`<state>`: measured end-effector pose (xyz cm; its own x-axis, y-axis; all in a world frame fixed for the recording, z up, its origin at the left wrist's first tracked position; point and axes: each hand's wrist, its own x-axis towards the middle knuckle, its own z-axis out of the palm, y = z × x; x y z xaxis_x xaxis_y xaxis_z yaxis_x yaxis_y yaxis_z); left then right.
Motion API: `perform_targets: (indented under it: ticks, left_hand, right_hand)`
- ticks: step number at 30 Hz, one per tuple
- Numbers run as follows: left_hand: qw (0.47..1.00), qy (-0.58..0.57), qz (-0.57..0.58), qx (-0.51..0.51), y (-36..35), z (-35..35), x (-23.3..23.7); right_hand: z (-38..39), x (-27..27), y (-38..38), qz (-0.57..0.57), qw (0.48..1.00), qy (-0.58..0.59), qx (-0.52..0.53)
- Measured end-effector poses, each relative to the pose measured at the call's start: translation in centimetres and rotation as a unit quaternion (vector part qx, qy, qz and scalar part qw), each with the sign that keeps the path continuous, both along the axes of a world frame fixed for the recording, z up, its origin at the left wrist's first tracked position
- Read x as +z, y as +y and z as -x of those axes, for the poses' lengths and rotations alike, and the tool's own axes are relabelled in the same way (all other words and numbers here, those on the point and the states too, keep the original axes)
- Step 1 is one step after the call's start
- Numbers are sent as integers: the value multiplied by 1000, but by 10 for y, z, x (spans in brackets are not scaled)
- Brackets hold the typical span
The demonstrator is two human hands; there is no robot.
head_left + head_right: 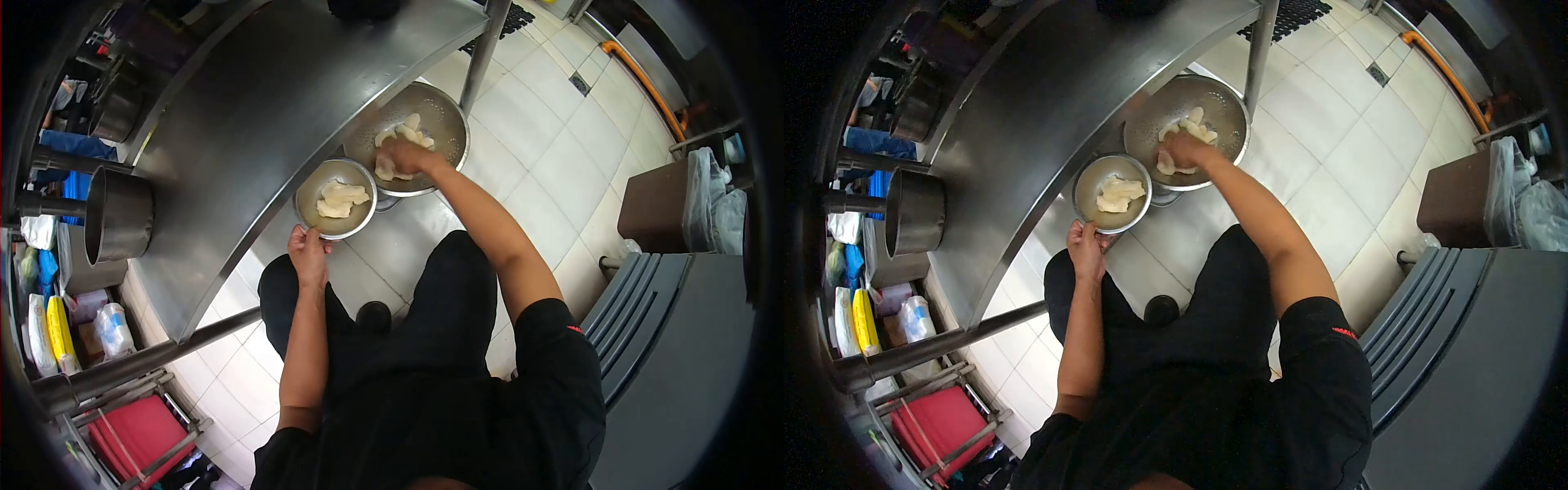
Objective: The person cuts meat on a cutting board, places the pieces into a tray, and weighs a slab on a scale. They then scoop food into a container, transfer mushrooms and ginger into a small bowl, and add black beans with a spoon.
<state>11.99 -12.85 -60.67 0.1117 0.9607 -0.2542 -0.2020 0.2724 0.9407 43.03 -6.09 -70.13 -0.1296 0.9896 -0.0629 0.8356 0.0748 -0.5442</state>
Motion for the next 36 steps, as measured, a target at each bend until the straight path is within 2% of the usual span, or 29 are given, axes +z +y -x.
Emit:
perform_targets:
  ticks: [1,2,3,5,7,9,10,11,13,14,15,17,18,19,21,29,32,36]
  left_hand:
    - [1000,1,-1,0,0,0,3]
    - [1000,12,4,1,-2,-1,6]
    - [1000,21,10,3,-2,-1,7]
    - [1000,22,12,1,-2,1,3]
    - [1000,24,15,-2,-4,4,1]
    - [1000,11,22,-3,-6,2,0]
    - [1000,9,24,-5,-8,1,2]
    - [1000,13,20,-9,-9,0,5]
    - [1000,14,12,-15,-7,-2,6]
    - [1000,8,12,-21,-6,-2,5]
    - [1000,2,13,-27,-5,-3,3]
    - [999,1,16,-31,-6,-8,4]
    - [999,5,17,-37,-5,-10,0]
    - [999,9,18,-42,-4,-13,-2]
    - [999,2,17,-48,-2,-19,-1]
    - [993,1,16,-117,8,-47,-5]
    - [992,-3,18,-123,9,-51,-16]
    - [991,-2,17,-133,3,-48,-11]
  right_hand:
    - [6,-53,10,-7,1000,5,-19]
    - [9,-81,14,-14,999,11,-38]
    - [8,-63,10,-14,999,11,-39]
    - [3,3,-5,34,998,-60,12]
    - [-7,23,-10,12,999,-50,5]
    - [-23,45,-20,74,975,176,-113]
    - [-30,42,-23,106,956,243,-127]
    - [-35,39,-27,106,956,241,-129]
    - [-44,41,-32,153,873,451,-105]
    - [-46,44,-36,167,847,492,-112]
    - [-50,49,-41,164,848,491,-112]
    - [-49,69,-57,216,766,597,-102]
    - [-46,72,-63,202,745,630,-85]
    - [-42,76,-70,201,746,629,-85]
    - [-31,95,-85,176,669,721,-33]
    - [-1,111,-96,189,678,710,-28]
    - [-2,110,-89,188,707,679,-60]
    - [-21,108,-75,150,714,672,-123]
